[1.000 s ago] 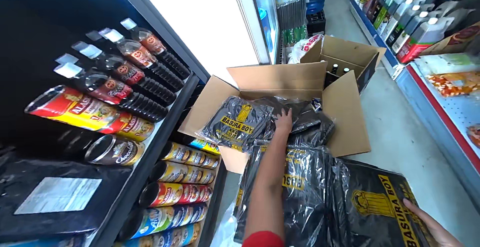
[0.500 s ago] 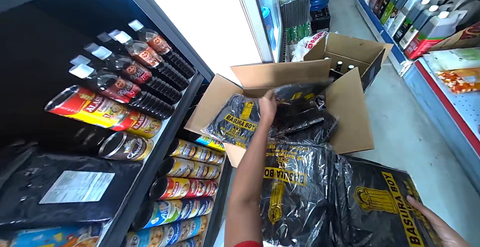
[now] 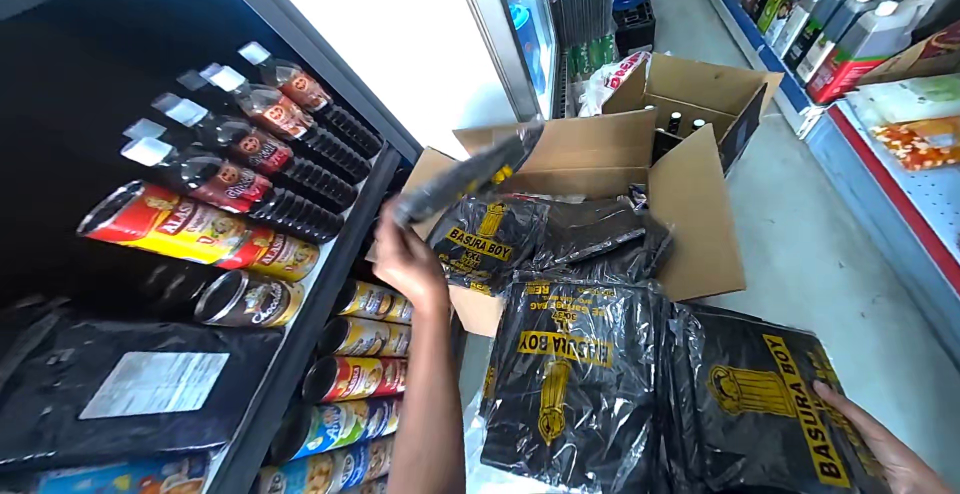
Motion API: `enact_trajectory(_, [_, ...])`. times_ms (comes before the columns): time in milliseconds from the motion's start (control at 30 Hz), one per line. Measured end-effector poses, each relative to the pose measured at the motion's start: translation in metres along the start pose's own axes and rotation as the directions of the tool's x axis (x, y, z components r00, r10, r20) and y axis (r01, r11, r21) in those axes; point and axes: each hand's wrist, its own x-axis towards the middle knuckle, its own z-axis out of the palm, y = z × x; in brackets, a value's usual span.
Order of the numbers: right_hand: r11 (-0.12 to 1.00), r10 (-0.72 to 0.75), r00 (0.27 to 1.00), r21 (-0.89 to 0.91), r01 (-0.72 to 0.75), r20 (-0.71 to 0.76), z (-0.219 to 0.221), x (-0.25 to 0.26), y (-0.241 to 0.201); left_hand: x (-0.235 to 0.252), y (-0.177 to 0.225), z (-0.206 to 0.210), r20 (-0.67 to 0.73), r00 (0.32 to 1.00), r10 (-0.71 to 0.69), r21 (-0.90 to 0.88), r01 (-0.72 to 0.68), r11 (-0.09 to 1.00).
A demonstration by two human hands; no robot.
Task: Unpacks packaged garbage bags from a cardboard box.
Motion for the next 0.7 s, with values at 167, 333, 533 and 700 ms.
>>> enact_trajectory(167, [1.000,0.005,1.000,-0.017,-0.005,0.011,0.001,0.001,-0.003,-0.131,-0.079,0.025,0.482,0.869,-0.112,0.108,0.068,0.992])
enact_trajectory(333, [0.999,-0.004,1.000,-0.033,0.004,0.004,0.001,0.001,-0.004,-0.134,-0.087,0.031,0.708,0.706,-0.022,0.134,-0.104,0.986])
enact_trajectory(533, [0.999,-0.038,0.998,-0.007,0.038,0.048,0.002,-0.001,-0.004,-0.052,-0.058,0.023,0.733,0.666,-0.139,0.113,0.083,0.990])
enact_trajectory(700, [0.999,-0.032,0.997,0.008,0.032,0.064,-0.001,0.000,-0.004,0.015,-0.054,0.028,0.127,0.821,-0.557,-0.357,0.561,0.747])
